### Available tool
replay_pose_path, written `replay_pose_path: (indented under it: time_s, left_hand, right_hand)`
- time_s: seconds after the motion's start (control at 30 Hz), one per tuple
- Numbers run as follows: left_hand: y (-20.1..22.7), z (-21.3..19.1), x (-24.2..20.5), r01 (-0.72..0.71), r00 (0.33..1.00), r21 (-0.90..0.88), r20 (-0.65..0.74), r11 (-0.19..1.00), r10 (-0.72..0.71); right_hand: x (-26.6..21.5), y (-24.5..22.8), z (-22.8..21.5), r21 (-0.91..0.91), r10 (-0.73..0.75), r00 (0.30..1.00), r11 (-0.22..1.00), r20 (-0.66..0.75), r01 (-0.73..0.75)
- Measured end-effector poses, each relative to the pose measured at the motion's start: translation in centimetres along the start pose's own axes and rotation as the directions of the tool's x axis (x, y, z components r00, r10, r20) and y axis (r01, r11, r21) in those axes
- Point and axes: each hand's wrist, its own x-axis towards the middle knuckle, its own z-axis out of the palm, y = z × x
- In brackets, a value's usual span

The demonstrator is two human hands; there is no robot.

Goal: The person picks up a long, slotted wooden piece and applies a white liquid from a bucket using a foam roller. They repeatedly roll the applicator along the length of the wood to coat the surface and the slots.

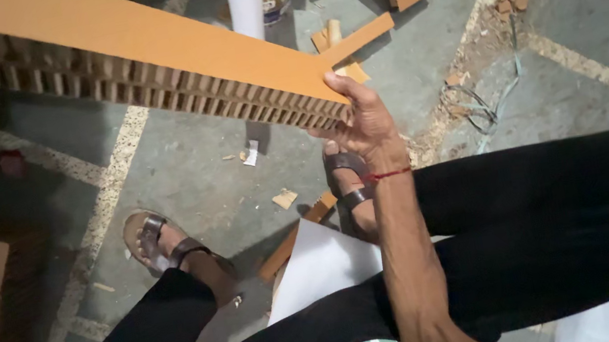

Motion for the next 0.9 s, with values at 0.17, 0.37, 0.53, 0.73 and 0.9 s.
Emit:
replay_pose_path:
  time_s: [0.17, 0.37, 0.53, 0.73, 0.9]
  left_hand:
    - [-0.2, 0.0, 0.0, 0.012, 1.000, -0.008, 0.014, 1.000, -0.012]
    - [0.0, -0.9, 0.4, 0.016, 1.000, -0.021, -0.009, 1.000, -0.016]
    - [1.1, -0.7, 2.2, -0.008, 1.000, -0.042, -0.022, 0.999, 0.007]
    - [1.5, -0.7, 3.0, -0.015, 1.000, -0.065, -0.009, 0.998, 0.015]
    - [2.2, -1.8, 4.1, -0.015, 1.000, -0.078, -0.019, 0.997, 0.014]
  right_hand:
    - [0.1, 0.0, 0.0, -0.037, 0.018, 1.000, 0.999, -0.010, -0.018]
    - [0.4, 0.2, -0.5, -0.072, 0.028, 1.000, 0.997, -0.012, -0.028]
    - [0.8, 0.4, -1.0, -0.114, 0.047, 0.996, 0.992, -0.074, -0.055]
    - [0.7, 0.8, -1.5, -0.047, 0.030, 1.000, 0.998, 0.003, -0.029]
    - [0.8, 0.5, -1.9, -0.101, 0.027, 0.999, 0.995, 0.034, -0.023]
